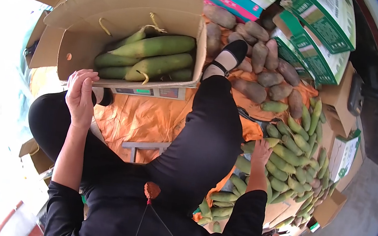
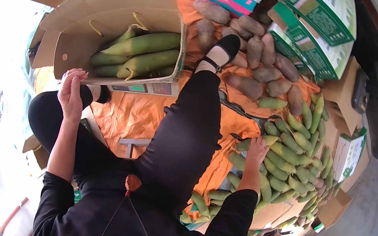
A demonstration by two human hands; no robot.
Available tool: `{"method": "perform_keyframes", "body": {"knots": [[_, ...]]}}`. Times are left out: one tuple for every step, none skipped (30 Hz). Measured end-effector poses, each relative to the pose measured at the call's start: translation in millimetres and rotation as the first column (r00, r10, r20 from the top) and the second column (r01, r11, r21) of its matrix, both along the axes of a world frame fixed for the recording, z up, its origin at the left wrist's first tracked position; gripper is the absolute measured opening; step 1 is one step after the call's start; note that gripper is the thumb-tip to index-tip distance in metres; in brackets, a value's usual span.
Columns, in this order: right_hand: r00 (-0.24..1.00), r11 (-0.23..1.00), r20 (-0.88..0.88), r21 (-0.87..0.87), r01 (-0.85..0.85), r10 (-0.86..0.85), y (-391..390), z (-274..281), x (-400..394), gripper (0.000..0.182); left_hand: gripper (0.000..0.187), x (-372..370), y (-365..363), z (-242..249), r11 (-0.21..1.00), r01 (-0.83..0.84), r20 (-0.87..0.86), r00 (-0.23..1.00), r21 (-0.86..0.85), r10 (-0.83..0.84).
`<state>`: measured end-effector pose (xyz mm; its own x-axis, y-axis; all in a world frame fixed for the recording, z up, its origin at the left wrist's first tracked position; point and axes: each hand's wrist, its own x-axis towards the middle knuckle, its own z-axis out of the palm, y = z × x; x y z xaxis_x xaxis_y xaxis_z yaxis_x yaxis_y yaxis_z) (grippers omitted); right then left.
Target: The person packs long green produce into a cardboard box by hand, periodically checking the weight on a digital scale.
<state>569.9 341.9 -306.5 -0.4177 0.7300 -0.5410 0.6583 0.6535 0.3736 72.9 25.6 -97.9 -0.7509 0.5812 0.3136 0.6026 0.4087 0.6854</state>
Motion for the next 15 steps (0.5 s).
{"method": "perform_keyframes", "body": {"knots": [[0.998,0.998,0.015,-0.013,-0.060,0.060,2.7,-4.4,1.8,0.042,0.018,0.9,1.5,0.9,1.000,-0.009,0.010,1.000,0.012,0.009],[0.992,0.992,0.028,-0.027,-0.121,0.122,4.2,-9.4,2.8,0.040,0.018,0.8,2.0,1.6,1.000,-0.030,0.007,1.000,0.003,0.030],[0.989,0.991,0.069,-0.056,-0.124,0.128,6.4,-9.6,0.0,0.037,0.017,0.2,2.2,2.2,1.000,-0.015,-0.040,0.999,-0.012,0.015],[0.987,0.987,0.065,-0.063,-0.146,0.150,8.6,-10.1,-3.4,0.037,0.017,-0.1,3.4,2.3,1.000,-0.001,-0.086,0.996,-0.029,-0.002],[0.983,0.986,0.101,-0.079,-0.147,0.154,10.1,-10.2,-5.9,0.036,0.014,0.9,7.4,1.7,0.999,-0.030,-0.080,0.996,0.020,0.031],[0.978,0.985,0.139,-0.093,-0.144,0.156,11.1,-12.7,-4.6,0.035,0.014,1.8,8.0,1.4,0.999,-0.047,-0.080,0.996,0.014,0.048],[0.974,0.984,0.153,-0.100,-0.150,0.165,12.6,-17.1,-3.9,0.037,0.014,2.1,7.9,1.6,0.999,-0.046,-0.076,0.996,0.013,0.047],[0.973,0.981,0.148,-0.104,-0.165,0.179,14.8,-20.6,-3.8,0.037,0.013,2.0,8.3,2.2,0.999,-0.045,-0.073,0.996,0.011,0.046],[0.967,0.979,0.178,-0.124,-0.162,0.183,15.9,-22.8,-5.1,0.038,0.012,2.0,10.0,3.1,0.999,-0.045,-0.100,0.994,0.003,0.045],[0.961,0.977,0.209,-0.143,-0.155,0.183,16.5,-25.2,-6.3,0.040,0.012,1.4,9.5,3.2,0.999,-0.052,-0.104,0.993,0.000,0.052],[0.942,0.971,0.249,-0.144,-0.193,0.224,17.6,-26.2,-5.8,0.043,0.011,0.8,8.9,2.6,0.999,-0.042,-0.125,0.991,-0.022,0.039],[0.942,0.970,0.247,-0.144,-0.195,0.226,17.4,-25.4,-7.5,0.043,0.011,0.4,8.9,2.3,0.999,-0.031,-0.144,0.989,-0.044,0.024],[0.932,0.969,0.276,-0.146,-0.201,0.235,17.3,-24.1,-8.8,0.044,0.010,1.1,10.3,2.3,0.999,-0.040,-0.131,0.991,-0.031,0.036],[0.921,0.967,0.305,-0.146,-0.208,0.244,17.0,-22.3,-9.9,0.044,0.010,2.0,11.0,2.5,0.999,-0.043,-0.131,0.991,-0.029,0.039],[0.920,0.967,0.304,-0.143,-0.212,0.246,15.1,-21.7,-7.7,0.044,0.010,2.3,11.6,3.1,0.999,-0.045,-0.116,0.992,-0.021,0.042]]}}
